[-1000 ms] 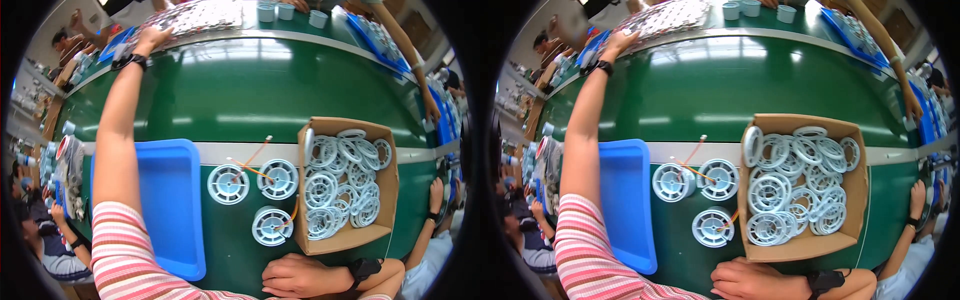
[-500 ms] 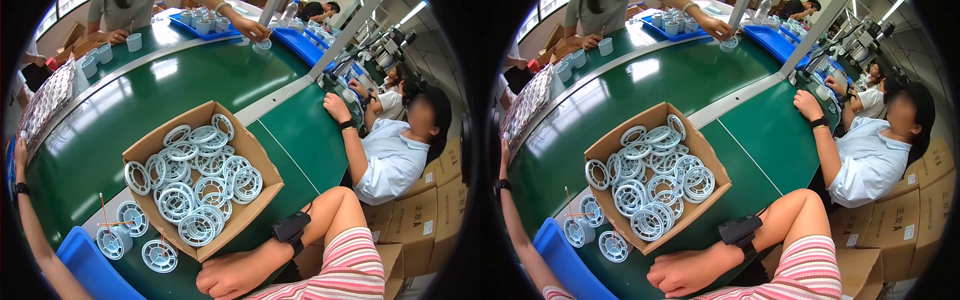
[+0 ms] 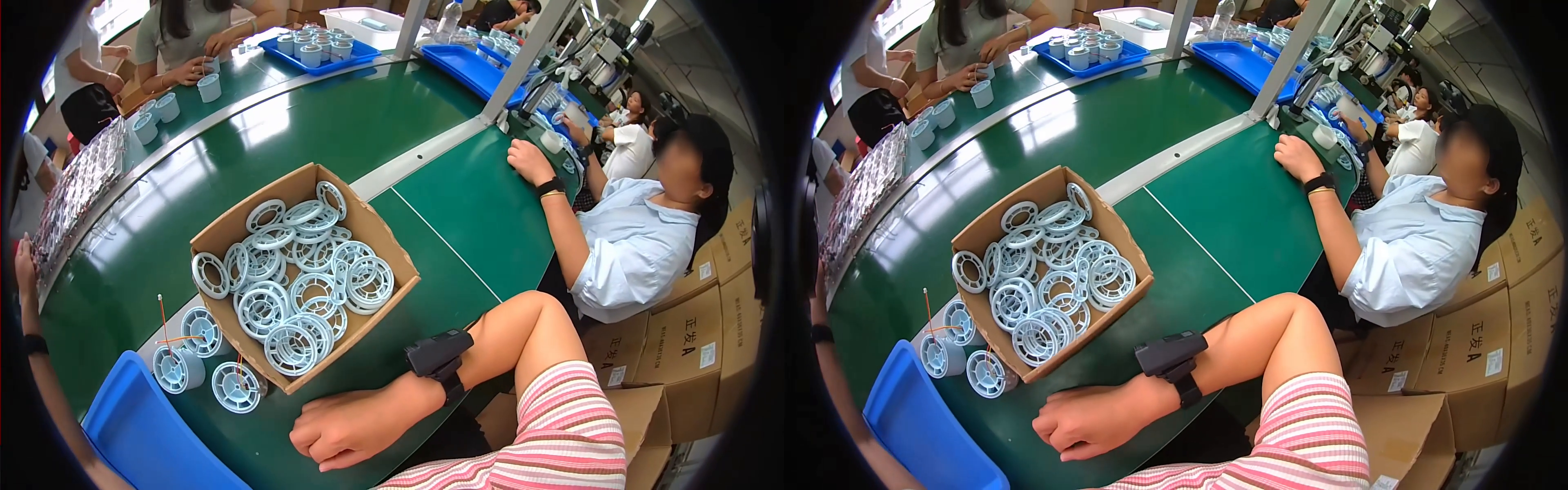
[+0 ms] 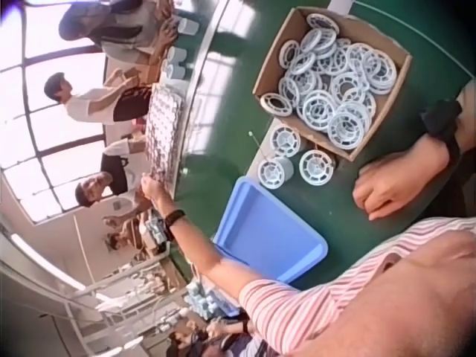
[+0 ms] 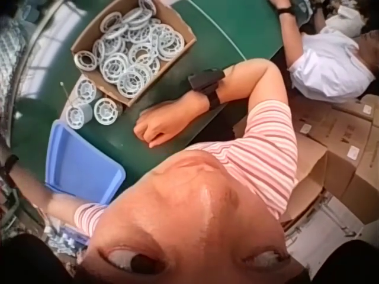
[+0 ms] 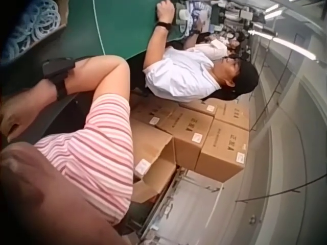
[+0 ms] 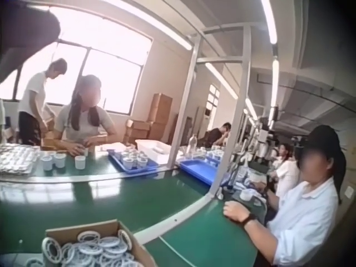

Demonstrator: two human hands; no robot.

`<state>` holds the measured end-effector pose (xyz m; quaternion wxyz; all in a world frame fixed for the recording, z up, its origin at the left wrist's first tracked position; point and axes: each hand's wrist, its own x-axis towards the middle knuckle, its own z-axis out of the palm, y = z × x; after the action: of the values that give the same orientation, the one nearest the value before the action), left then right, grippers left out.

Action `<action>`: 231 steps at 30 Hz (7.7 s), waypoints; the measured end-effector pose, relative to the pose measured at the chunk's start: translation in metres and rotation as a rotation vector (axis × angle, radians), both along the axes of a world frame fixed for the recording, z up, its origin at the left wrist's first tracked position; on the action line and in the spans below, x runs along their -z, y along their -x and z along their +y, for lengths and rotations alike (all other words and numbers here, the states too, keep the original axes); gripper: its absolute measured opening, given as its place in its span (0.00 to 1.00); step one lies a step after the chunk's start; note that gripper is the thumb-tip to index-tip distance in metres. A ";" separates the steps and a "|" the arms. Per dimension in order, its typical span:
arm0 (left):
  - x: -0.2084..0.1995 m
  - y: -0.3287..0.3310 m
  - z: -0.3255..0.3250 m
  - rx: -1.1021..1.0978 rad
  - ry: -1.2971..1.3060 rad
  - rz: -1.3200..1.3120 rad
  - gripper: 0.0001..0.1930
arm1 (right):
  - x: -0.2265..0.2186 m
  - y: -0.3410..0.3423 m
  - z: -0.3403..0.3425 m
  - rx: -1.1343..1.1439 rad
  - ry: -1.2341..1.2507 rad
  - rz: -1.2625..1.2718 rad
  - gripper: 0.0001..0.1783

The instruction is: The person assembles components by hand, picking up a motor and a plastic housing, then threading the motor's wires through the housing. The person presses the motor into the housing and places the assembled unit onto the table before repeating the process.

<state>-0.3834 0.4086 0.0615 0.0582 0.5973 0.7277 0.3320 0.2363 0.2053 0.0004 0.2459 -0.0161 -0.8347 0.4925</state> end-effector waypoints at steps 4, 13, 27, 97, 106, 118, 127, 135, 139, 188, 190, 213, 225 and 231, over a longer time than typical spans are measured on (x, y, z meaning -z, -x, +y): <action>-0.033 -0.060 -0.050 -0.006 -0.009 -0.151 0.26 | 0.004 -0.001 0.002 -0.007 -0.027 0.027 0.11; -0.085 -0.217 -0.197 -0.023 -0.065 -0.454 0.26 | 0.009 -0.004 0.005 -0.042 -0.102 0.051 0.10; -0.065 -0.407 -0.333 0.578 0.263 -0.416 0.13 | 0.013 -0.005 0.014 0.123 -0.313 0.137 0.10; 0.022 -0.492 -0.340 0.370 -0.227 -0.498 0.08 | -0.022 -0.057 -0.086 0.502 0.060 -0.108 0.41; 0.048 -0.502 -0.349 0.104 -0.106 -0.722 0.10 | -0.023 -0.057 -0.075 0.519 -0.130 0.011 0.38; 0.041 -0.484 -0.346 0.228 -0.141 -0.327 0.05 | -0.045 -0.048 -0.062 0.400 -0.447 -0.235 0.23; 0.013 -0.436 -0.331 0.099 -0.071 0.140 0.05 | -0.043 -0.047 -0.061 0.397 -0.449 -0.192 0.22; 0.022 -0.413 -0.310 0.121 0.021 0.209 0.06 | -0.036 -0.051 -0.061 0.399 -0.438 -0.130 0.27; 0.015 -0.409 -0.304 0.087 -0.033 0.163 0.05 | -0.043 -0.055 -0.061 0.436 -0.425 -0.082 0.30; 0.030 -0.486 -0.331 0.465 -0.039 -0.808 0.05 | -0.057 -0.071 -0.109 0.872 0.012 0.049 0.20; 0.034 -0.491 -0.334 0.430 -0.060 -0.824 0.04 | -0.060 -0.069 -0.114 0.896 -0.058 -0.026 0.20; 0.060 -0.501 -0.351 0.493 0.011 -0.911 0.04 | -0.065 -0.073 -0.105 0.827 -0.409 -0.304 0.18; 0.062 -0.503 -0.352 0.474 0.021 -0.972 0.04 | -0.041 -0.082 -0.098 0.769 -0.346 -0.144 0.21; 0.069 -0.500 -0.353 0.575 -0.189 -0.698 0.06 | -0.016 -0.063 -0.101 0.789 -0.179 0.024 0.31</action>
<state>0.1165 0.0561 -0.0072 0.3346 0.6301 0.4360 0.5486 0.2991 0.1044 0.0163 0.4263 -0.3080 -0.8011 0.2856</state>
